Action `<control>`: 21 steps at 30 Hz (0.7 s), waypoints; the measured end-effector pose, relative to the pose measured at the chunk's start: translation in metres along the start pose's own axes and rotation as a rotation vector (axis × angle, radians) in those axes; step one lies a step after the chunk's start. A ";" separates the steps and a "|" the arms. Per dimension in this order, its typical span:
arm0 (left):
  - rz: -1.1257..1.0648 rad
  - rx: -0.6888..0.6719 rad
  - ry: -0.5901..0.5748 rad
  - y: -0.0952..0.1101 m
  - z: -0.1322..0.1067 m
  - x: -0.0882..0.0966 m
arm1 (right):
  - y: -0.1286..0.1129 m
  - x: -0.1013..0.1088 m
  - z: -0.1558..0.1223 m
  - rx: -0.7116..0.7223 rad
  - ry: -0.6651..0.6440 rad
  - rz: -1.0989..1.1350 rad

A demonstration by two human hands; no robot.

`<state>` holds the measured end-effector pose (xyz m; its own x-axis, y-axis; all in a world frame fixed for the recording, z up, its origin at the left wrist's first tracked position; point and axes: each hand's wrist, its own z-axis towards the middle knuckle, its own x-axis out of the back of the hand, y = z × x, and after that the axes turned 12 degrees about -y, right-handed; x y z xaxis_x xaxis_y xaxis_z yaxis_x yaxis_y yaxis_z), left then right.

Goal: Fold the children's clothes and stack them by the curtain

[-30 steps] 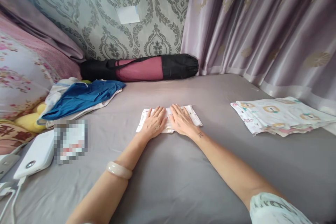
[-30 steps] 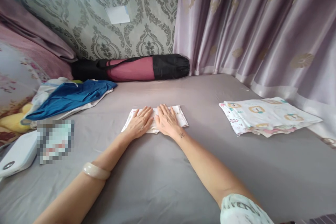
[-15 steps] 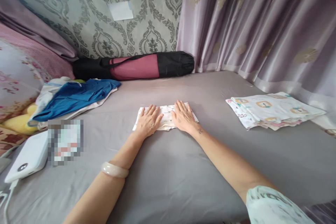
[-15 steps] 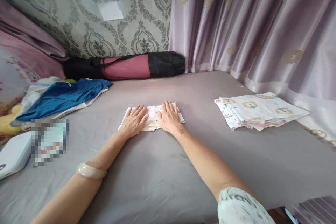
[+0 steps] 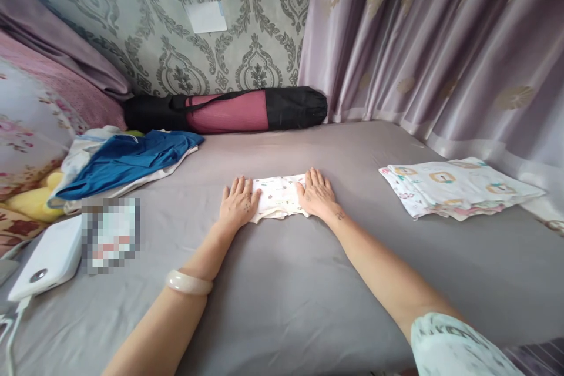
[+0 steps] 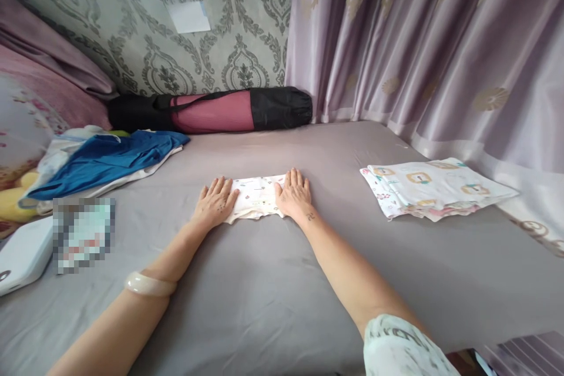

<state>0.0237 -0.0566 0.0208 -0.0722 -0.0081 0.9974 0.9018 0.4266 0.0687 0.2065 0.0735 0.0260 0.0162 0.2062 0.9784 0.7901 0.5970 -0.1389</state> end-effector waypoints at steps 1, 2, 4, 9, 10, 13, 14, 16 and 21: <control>-0.003 0.007 -0.032 -0.002 0.000 -0.001 | 0.001 -0.001 0.001 -0.009 -0.026 0.012; -0.004 0.009 -0.053 -0.002 0.001 -0.002 | 0.002 -0.002 0.002 -0.013 -0.040 0.020; -0.008 0.011 -0.063 -0.003 0.002 -0.004 | 0.001 -0.002 0.003 -0.020 -0.047 0.028; -0.066 0.081 -0.071 -0.006 0.005 -0.004 | 0.000 0.008 -0.001 -0.025 -0.052 0.098; -0.079 0.104 -0.067 -0.009 0.006 -0.003 | 0.002 0.012 -0.003 -0.043 -0.044 0.114; -0.080 0.178 -0.079 -0.023 0.008 0.002 | 0.014 0.024 -0.014 -0.129 -0.008 0.109; -0.067 0.227 -0.089 -0.028 0.008 0.005 | 0.019 0.027 -0.019 -0.148 -0.003 0.093; -0.075 0.298 -0.120 -0.037 0.006 0.010 | 0.026 0.030 -0.028 -0.156 -0.010 0.065; -0.172 0.380 -0.183 -0.044 0.003 0.022 | 0.030 0.031 -0.038 -0.109 0.028 0.044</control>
<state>-0.0188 -0.0724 0.0392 -0.3122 0.0379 0.9493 0.6525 0.7348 0.1852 0.2543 0.0679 0.0576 0.0683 0.2083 0.9757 0.8503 0.4994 -0.1662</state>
